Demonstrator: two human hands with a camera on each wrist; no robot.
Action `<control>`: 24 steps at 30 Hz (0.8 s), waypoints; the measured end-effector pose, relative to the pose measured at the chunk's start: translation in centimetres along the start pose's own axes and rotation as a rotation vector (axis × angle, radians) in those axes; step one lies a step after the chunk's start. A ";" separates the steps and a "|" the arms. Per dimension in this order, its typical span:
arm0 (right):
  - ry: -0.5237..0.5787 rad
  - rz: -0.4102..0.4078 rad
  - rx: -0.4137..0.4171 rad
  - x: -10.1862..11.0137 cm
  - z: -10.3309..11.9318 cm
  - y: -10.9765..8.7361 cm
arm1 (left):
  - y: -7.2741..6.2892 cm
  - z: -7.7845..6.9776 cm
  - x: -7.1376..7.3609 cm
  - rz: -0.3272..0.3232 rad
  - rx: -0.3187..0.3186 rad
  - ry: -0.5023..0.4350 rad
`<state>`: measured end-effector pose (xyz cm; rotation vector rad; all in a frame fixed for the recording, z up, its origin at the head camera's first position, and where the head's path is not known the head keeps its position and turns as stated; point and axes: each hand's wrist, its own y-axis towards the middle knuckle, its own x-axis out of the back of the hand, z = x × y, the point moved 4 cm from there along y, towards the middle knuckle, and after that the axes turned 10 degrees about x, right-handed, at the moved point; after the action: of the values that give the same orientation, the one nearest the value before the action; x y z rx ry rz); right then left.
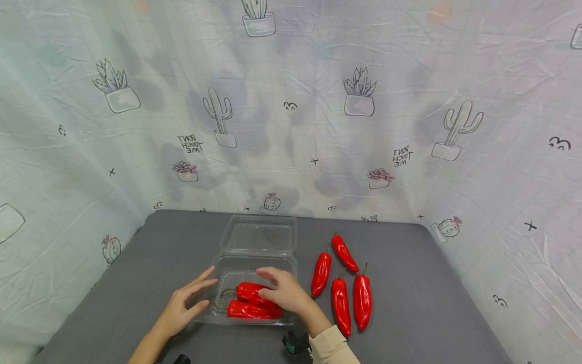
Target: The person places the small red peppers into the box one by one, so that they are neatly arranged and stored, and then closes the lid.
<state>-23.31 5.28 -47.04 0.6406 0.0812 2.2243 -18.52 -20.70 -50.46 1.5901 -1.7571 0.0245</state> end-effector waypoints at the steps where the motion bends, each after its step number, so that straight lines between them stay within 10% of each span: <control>1: 0.012 -0.005 0.008 0.1 0.1 0.0 | 0.0 0.0 0.0 0.001 0.002 0.000; 24: -0.022 -0.213 0.122 3.6 1.6 -3.9 | 0.0 -0.1 0.2 0.011 0.028 -0.003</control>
<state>-21.80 10.26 -45.16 0.6901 0.2638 2.0176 -18.50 -20.79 -50.28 1.6010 -1.7755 0.0522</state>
